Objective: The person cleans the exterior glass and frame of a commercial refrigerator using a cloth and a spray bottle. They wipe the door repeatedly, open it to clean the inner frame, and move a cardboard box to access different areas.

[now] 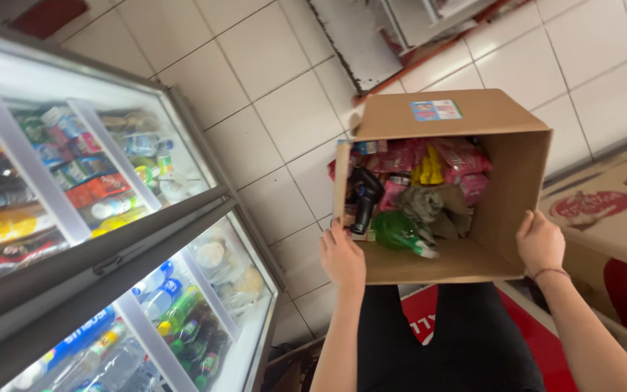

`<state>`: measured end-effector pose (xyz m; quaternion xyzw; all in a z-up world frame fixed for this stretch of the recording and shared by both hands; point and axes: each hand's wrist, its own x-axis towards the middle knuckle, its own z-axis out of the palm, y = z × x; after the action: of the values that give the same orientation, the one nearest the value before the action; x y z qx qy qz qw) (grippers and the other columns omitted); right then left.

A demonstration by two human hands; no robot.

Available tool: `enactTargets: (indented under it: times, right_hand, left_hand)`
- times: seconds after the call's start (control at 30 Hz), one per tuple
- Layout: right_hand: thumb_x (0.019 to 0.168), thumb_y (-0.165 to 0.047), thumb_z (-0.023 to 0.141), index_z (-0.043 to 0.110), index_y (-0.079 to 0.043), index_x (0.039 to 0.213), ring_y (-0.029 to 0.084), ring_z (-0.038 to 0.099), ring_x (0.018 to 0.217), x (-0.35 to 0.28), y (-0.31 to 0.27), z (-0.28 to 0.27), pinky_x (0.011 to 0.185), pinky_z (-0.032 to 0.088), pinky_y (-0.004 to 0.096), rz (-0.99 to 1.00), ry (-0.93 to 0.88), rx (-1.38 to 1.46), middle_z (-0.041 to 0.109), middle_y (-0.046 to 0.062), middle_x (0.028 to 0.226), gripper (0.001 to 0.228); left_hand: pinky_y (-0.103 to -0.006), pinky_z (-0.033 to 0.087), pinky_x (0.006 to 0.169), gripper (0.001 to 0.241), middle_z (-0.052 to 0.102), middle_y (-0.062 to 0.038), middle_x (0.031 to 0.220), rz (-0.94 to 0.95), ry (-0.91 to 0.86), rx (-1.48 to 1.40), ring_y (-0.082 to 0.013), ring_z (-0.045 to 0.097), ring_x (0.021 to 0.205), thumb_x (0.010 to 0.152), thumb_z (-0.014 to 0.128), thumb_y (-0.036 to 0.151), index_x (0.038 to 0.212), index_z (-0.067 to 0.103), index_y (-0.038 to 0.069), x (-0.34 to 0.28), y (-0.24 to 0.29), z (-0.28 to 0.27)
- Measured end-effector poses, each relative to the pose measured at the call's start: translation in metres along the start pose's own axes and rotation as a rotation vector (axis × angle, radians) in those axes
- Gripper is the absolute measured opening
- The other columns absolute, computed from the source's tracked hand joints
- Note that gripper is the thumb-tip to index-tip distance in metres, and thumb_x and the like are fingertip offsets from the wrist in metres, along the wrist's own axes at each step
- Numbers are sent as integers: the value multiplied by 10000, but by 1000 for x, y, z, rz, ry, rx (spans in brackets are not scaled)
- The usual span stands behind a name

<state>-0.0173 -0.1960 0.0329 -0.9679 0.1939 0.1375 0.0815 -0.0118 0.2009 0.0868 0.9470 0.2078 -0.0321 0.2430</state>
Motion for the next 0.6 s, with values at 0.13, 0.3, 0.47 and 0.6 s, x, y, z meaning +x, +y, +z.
enactTargets:
  times: [0.13, 0.3, 0.47, 0.6]
  right_hand:
    - [1148, -273, 463, 683, -1, 1052, 506, 660, 831, 13, 0, 4, 779, 529, 581, -51, 1, -50, 680, 298, 868, 362]
    - [1163, -278, 452, 674, 34, 981, 505, 663, 834, 17, -12, 11, 788, 534, 575, -104, -10, -61, 675, 309, 834, 424]
    - [1155, -265, 457, 662, 21, 1029, 506, 655, 823, 29, -47, 7, 771, 522, 582, -223, 3, -56, 668, 307, 856, 374]
    - [1145, -269, 479, 655, -1, 988, 509, 646, 796, 53, -93, 5, 741, 515, 590, -300, 8, -88, 664, 293, 822, 357]
  left_hand:
    - [-486, 500, 799, 391, 620, -153, 1016, 2, -29, -32, -367, 605, 932, 924, 608, 60, 1310, 543, 43, 5, -4, -3]
    - [-480, 499, 795, 491, 607, -166, 1031, 8, -22, -51, -377, 600, 943, 851, 623, 31, 1332, 525, 27, 9, -27, -10]
    - [-489, 500, 778, 437, 602, -169, 1000, -91, 24, -61, -377, 592, 924, 910, 609, 51, 1342, 537, 54, 5, -46, -22]
    - [-498, 496, 761, 383, 602, -183, 1012, -201, 73, -101, -387, 587, 926, 951, 579, 52, 1333, 542, 46, -1, -65, -39]
